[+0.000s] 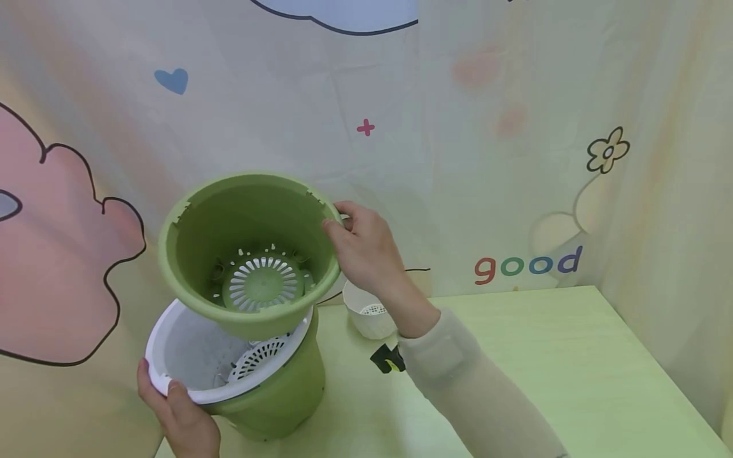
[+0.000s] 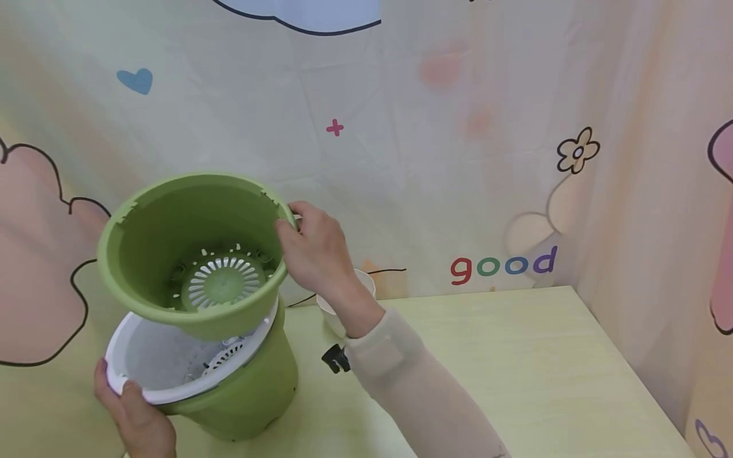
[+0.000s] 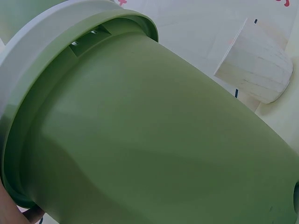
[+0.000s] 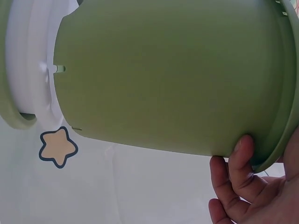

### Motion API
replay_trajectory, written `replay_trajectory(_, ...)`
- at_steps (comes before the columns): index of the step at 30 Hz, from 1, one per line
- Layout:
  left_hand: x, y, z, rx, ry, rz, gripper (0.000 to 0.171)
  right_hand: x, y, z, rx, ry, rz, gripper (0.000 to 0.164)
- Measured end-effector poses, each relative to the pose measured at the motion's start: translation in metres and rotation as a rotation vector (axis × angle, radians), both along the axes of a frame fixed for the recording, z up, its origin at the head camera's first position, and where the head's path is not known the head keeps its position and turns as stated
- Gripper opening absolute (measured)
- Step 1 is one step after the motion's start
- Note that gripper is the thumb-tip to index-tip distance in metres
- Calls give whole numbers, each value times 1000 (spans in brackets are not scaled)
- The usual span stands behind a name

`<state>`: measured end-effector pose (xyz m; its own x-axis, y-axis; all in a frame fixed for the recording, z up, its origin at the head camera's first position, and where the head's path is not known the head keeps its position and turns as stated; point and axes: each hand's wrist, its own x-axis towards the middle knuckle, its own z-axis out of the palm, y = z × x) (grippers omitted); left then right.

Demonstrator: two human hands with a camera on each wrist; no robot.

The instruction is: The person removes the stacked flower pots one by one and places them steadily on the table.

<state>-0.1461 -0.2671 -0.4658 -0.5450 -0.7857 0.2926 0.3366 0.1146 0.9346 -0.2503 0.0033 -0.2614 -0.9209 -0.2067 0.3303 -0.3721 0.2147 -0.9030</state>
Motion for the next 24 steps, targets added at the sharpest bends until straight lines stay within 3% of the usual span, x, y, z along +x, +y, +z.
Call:
replay_trajectory(8,1,0,-2,0,-44,7,56,-1,12,-4,-15,-8,-27,36)
replay_trajectory(24,0,0,-1,-7,-19,12,56,0,38,-11,-69,9,-64,36)
